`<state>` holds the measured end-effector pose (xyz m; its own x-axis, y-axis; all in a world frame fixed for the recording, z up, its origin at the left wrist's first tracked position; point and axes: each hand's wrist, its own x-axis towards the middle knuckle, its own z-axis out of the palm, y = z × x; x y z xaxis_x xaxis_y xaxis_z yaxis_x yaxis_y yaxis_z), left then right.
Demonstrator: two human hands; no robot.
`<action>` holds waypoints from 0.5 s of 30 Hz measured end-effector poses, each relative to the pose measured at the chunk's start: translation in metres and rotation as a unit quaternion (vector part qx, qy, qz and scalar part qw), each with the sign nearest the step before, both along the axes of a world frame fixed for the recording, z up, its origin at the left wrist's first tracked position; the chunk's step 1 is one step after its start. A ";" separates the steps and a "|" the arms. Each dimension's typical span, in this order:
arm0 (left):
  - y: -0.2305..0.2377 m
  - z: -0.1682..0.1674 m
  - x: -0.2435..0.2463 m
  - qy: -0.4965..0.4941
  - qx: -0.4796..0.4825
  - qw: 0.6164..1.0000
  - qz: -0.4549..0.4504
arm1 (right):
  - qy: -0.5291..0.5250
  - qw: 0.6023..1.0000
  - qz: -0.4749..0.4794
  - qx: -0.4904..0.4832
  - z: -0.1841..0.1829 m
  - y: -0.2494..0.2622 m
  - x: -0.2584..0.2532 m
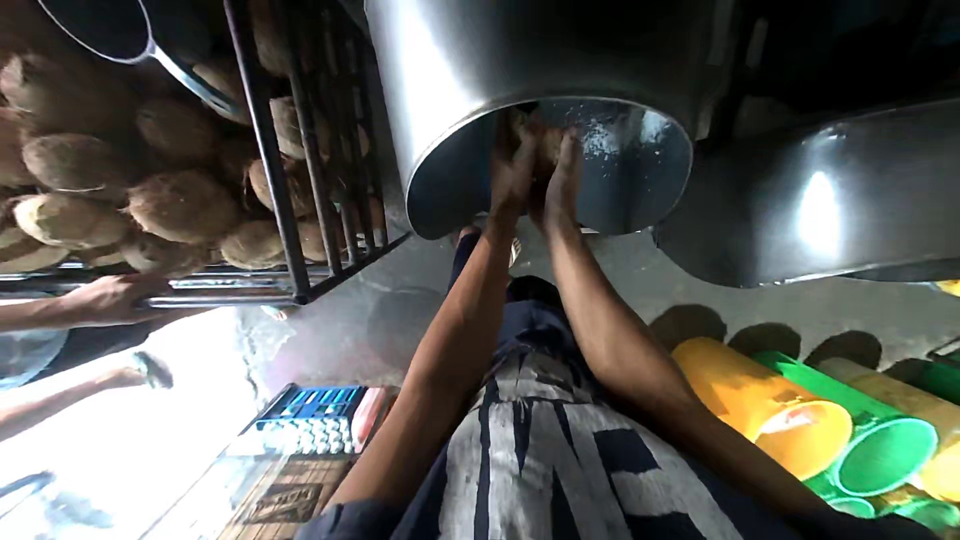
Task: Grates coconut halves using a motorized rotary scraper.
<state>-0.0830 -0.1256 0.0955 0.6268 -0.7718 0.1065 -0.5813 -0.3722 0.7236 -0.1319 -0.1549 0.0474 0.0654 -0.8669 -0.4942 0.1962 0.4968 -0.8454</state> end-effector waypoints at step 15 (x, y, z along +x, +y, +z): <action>-0.018 -0.049 0.017 0.281 0.011 0.959 0.033 | -0.041 0.998 0.016 -0.037 0.003 -0.006 0.006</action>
